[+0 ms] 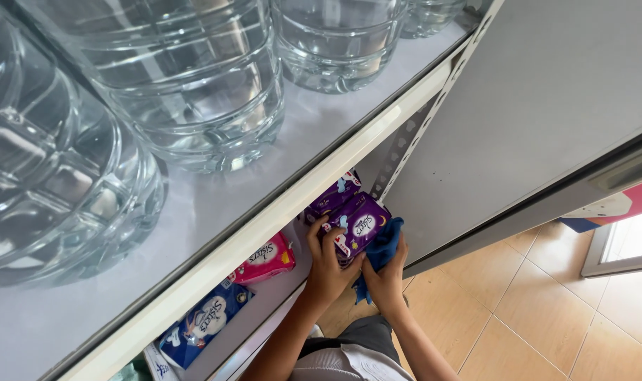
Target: The person wipes multiple packages of sanitary pads on a shelf using a blue cloth. They pick up each package, wipe its surfaces, and place it back on the shelf, repeating this for several purple, blue, and pink packages.
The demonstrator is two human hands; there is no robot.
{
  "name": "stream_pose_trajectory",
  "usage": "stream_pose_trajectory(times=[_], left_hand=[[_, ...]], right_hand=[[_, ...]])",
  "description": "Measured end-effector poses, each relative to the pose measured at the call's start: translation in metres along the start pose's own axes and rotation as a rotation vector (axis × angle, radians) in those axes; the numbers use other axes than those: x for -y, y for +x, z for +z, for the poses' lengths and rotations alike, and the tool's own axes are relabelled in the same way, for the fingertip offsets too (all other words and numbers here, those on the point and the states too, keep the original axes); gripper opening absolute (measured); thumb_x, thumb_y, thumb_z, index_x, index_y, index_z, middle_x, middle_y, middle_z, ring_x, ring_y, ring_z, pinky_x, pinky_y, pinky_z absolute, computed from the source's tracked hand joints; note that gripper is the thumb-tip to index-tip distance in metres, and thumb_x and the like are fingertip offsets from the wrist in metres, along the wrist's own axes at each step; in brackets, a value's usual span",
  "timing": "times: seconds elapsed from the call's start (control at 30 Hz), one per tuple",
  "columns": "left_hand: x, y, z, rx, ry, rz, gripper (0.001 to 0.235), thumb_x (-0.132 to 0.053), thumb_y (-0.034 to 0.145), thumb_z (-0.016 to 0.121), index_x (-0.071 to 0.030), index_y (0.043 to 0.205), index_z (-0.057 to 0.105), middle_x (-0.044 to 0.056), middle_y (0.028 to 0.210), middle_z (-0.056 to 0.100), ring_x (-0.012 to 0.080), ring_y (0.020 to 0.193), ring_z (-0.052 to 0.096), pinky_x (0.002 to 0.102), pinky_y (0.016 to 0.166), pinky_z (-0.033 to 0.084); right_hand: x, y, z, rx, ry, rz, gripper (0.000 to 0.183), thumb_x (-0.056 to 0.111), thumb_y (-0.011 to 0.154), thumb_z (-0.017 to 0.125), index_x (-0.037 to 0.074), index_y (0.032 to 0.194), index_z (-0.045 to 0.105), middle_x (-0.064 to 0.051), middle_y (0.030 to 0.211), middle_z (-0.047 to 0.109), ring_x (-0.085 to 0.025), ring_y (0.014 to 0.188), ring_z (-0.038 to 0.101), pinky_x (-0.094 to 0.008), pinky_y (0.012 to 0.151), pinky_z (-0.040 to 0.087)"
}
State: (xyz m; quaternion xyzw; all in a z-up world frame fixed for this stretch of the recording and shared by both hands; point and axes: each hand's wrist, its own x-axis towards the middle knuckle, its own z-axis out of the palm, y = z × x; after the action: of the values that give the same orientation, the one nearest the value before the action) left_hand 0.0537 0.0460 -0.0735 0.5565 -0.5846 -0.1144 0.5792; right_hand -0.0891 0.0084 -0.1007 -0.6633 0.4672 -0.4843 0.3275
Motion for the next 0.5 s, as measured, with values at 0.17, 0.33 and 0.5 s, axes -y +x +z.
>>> stream_pose_trajectory(times=[0.17,0.33,0.5], left_hand=[[-0.041,0.023,-0.033,0.091,0.249,0.001,0.074,-0.001,0.072,0.077,-0.005,0.14,0.046,0.027,0.155,0.023,0.0532,0.142,0.029,0.062,0.115,0.032],[-0.05,0.042,-0.054,0.149,0.403,-0.011,0.082,0.004,0.066,0.071,-0.006,0.144,0.048,0.024,0.158,0.027,0.0507,0.146,0.028,0.064,0.117,0.027],[-0.042,0.053,-0.053,0.102,0.66,0.046,0.068,0.0,0.073,0.07,-0.003,0.14,0.056,0.023,0.153,0.04,0.0476,0.144,0.033,0.066,0.115,0.026]], right_hand=[[-0.007,0.006,0.017,-0.061,-0.063,-0.162,0.089,0.008,0.083,0.08,0.003,0.154,0.027,-0.023,0.138,0.04,-0.038,0.129,0.048,-0.045,0.107,0.043],[0.0,0.01,0.018,-0.006,-0.119,-0.17,0.072,0.004,0.083,0.079,0.014,0.147,0.046,-0.02,0.129,0.043,-0.035,0.116,0.054,-0.04,0.095,0.052],[0.02,0.015,0.009,0.09,-0.196,-0.215,0.064,0.004,0.085,0.077,0.017,0.143,0.052,-0.022,0.126,0.042,-0.038,0.116,0.055,-0.042,0.091,0.055]])
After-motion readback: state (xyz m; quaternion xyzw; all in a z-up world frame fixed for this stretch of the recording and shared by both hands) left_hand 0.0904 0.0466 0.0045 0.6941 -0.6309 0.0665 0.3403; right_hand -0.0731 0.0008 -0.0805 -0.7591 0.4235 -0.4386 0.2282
